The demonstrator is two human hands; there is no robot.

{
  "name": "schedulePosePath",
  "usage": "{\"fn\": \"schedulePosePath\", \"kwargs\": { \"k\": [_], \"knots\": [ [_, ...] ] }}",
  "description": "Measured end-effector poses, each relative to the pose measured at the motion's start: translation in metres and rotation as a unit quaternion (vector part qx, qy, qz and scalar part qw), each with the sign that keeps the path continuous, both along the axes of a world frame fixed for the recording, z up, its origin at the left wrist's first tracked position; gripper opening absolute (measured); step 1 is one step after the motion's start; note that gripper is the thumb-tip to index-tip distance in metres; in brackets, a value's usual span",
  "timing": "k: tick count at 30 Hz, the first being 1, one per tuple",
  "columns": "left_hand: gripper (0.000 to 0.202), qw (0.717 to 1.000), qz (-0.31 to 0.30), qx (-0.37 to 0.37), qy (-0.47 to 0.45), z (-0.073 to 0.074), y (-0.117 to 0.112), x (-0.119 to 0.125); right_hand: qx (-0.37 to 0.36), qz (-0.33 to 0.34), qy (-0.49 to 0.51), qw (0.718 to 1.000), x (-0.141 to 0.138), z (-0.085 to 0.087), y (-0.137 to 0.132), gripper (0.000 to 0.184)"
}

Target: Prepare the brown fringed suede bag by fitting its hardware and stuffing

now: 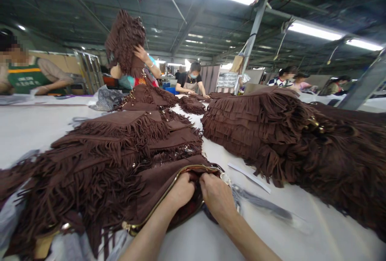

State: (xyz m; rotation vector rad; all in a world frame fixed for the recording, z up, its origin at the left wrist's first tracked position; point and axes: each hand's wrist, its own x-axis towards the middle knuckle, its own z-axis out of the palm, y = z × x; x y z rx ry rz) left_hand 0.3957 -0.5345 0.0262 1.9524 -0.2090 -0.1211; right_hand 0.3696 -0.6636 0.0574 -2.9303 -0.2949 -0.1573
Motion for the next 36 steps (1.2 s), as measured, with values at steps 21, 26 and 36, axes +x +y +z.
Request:
{"fn": "schedulePosePath", "kwargs": {
  "k": [21, 26, 36],
  "knots": [
    [0.024, 0.981, 0.057, 0.128, -0.131, 0.042, 0.005, -0.027, 0.117, 0.123, -0.018, 0.985, -0.013, 0.013, -0.033, 0.012],
    [0.014, 0.997, -0.010, 0.070, -0.013, 0.066, 0.007, -0.033, 0.340, 0.178, 0.031, 0.923, -0.023, 0.037, -0.056, 0.011],
    [0.016, 0.954, -0.175, -0.196, 0.145, 0.089, -0.006, -0.049, 0.742, 0.100, 0.133, 0.649, -0.021, 0.037, -0.042, 0.042]
  ]
}}
